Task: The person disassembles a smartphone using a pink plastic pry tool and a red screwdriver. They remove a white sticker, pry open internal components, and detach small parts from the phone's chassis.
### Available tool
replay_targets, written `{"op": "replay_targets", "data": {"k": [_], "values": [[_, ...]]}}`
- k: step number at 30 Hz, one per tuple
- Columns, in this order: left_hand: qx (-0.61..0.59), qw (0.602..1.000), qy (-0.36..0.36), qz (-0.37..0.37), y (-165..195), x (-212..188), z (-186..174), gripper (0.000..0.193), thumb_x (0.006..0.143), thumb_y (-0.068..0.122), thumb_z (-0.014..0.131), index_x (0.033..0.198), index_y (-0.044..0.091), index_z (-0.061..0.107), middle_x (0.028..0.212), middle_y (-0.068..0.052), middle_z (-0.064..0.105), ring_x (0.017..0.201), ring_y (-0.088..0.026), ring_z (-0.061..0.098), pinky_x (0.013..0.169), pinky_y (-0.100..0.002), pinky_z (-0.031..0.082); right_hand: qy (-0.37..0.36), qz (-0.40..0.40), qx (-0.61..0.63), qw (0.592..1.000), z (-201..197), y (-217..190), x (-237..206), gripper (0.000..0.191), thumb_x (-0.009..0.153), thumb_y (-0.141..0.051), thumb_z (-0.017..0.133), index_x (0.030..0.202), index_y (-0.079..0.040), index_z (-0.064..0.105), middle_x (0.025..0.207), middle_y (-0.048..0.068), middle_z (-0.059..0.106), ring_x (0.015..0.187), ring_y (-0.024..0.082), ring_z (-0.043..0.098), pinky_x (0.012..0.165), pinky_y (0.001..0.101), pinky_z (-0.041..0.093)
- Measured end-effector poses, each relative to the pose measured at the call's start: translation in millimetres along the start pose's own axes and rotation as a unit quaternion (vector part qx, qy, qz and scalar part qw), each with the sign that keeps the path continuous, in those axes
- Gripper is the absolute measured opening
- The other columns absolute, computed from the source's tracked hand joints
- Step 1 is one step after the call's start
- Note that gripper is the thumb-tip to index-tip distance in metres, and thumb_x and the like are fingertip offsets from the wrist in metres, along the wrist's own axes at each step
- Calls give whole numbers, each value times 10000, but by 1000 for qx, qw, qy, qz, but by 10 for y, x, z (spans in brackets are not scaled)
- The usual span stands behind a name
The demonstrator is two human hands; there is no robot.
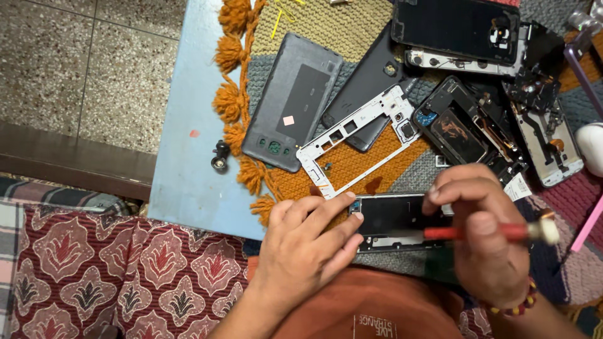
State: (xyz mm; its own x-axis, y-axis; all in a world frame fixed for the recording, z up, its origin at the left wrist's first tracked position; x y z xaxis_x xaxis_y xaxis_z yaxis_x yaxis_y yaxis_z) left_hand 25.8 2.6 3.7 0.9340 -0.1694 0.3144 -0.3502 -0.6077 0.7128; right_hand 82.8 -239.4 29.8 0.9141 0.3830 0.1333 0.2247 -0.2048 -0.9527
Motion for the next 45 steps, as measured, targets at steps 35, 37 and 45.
{"op": "replay_targets", "data": {"k": [35, 37, 45], "values": [[-9, 1000, 3, -18, -57, -1, -30, 496, 841, 222, 798, 1293, 67, 665, 1234, -27, 680, 1081, -256, 609, 950, -424, 422, 193, -78, 106, 972, -1506, 984, -1616, 210, 1116, -309, 635, 1150, -105, 594, 1060, 107, 612, 1004, 299, 707, 916, 496, 611], [-27, 999, 9, -26, -75, -18, -51, 572, 859, 164, 770, 1386, 30, 591, 1232, -36, 688, 1088, -256, 625, 969, -419, 426, 206, -74, 158, 963, -1645, 1118, -1775, 233, 1169, -341, 617, 1123, -113, 615, 1009, 90, 591, 941, 284, 675, 842, 463, 609], [-64, 996, 47, -38, -133, -80, -48, 558, 927, -2, 635, 1459, -8, 466, 1302, -68, 722, 1135, -243, 671, 1018, -402, 434, 327, 211, -237, 890, -1013, 514, -1462, 90, 1145, -127, 649, 1116, -43, 640, 933, 42, 634, 801, 99, 592, 708, 229, 475]]}}
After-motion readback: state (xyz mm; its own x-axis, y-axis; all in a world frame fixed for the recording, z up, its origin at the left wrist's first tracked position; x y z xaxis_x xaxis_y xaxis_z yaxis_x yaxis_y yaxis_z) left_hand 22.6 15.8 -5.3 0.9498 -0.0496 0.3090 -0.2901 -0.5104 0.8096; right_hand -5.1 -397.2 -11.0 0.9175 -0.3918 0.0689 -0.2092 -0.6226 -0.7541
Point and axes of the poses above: each hand's wrist, its own x-axis towards the middle knuckle, its own z-axis out of the palm, y = z × x, the point moved 2 cm from there along x, towards the middle knuckle
